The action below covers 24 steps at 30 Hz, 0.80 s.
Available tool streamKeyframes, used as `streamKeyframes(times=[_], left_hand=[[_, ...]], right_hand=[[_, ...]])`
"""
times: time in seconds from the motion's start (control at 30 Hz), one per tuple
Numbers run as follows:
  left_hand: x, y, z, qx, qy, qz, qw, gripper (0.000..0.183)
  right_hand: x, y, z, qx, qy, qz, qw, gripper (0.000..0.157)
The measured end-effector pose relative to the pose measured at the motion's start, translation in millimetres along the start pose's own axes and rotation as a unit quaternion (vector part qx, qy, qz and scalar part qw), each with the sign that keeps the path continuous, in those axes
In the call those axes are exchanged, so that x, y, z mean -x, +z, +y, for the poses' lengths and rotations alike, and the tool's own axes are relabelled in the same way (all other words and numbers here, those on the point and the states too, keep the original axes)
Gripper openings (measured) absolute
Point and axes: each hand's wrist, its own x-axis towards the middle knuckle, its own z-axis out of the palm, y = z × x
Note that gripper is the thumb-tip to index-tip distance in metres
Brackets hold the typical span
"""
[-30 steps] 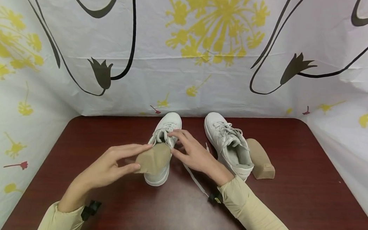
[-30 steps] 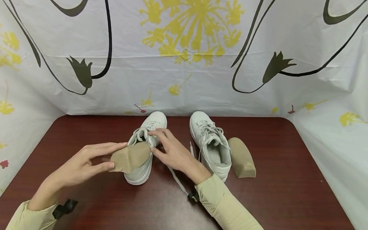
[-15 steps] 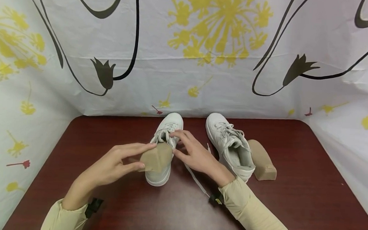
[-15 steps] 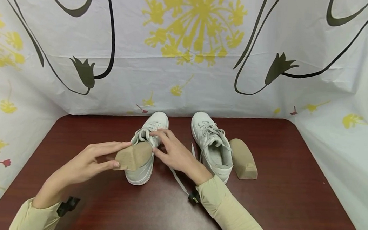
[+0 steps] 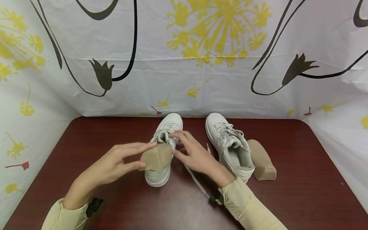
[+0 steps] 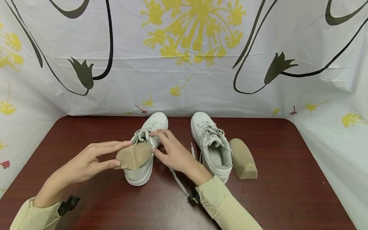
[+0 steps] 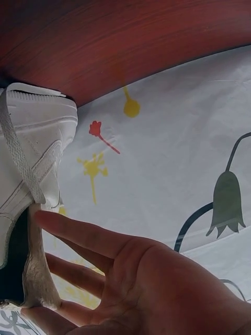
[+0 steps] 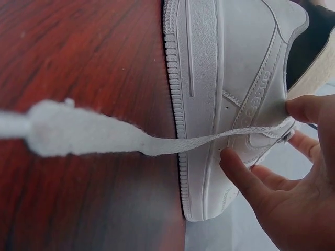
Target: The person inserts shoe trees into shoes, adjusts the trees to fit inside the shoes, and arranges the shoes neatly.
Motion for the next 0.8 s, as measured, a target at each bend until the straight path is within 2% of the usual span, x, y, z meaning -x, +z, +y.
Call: streamKeyframes(times=[0.33, 0.8], left_hand=[[-3.4, 4.4, -7.3, 0.003, 0.005, 0.003, 1.0, 0.059], [-7.2, 5.1, -5.5, -0.013, 0.005, 0.002, 0.9999, 0.06]], right_hand=[[1.2, -0.7, -0.6, 0.002, -0.002, 0.003, 1.0, 0.046], [1.0, -1.1, 0.9, -0.016, 0.002, -0.003, 1.0, 0.048]])
